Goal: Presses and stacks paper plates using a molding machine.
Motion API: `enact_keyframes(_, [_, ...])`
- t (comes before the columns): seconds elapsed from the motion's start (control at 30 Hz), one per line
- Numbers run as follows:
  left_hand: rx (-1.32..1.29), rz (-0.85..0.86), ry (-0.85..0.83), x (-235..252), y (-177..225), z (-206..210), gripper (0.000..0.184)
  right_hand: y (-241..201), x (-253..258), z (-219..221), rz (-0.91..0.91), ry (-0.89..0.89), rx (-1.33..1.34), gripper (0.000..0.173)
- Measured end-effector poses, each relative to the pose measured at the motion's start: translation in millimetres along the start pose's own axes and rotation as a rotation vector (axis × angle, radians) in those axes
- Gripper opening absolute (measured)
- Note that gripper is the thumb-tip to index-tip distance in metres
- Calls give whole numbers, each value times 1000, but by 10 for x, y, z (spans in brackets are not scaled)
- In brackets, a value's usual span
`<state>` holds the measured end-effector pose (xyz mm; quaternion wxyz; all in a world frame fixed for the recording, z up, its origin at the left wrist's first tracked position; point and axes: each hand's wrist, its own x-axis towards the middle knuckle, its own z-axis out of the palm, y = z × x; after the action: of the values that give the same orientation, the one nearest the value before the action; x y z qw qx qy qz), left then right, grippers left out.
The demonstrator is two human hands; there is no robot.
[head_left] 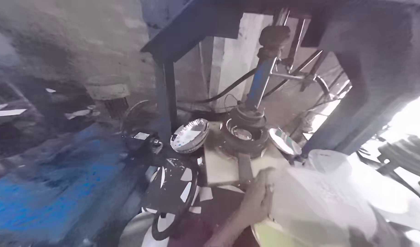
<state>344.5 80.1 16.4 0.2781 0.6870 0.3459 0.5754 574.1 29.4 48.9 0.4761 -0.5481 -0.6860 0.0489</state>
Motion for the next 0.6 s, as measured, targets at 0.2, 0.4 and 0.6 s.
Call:
enact_keyframes(0.2, [-36,-94,386,227,46,-552,59,180,1156,627,357,-253,478,44])
enact_keyframes(0.4, [962,-29,876,20,21,-2124,35,103,2022,1608,486,-335,400,46])
enact_keyframes(0.6, [1194,-643,812,-91,-160,-3503,38,6,2418,1888,257,-482,-12,31])
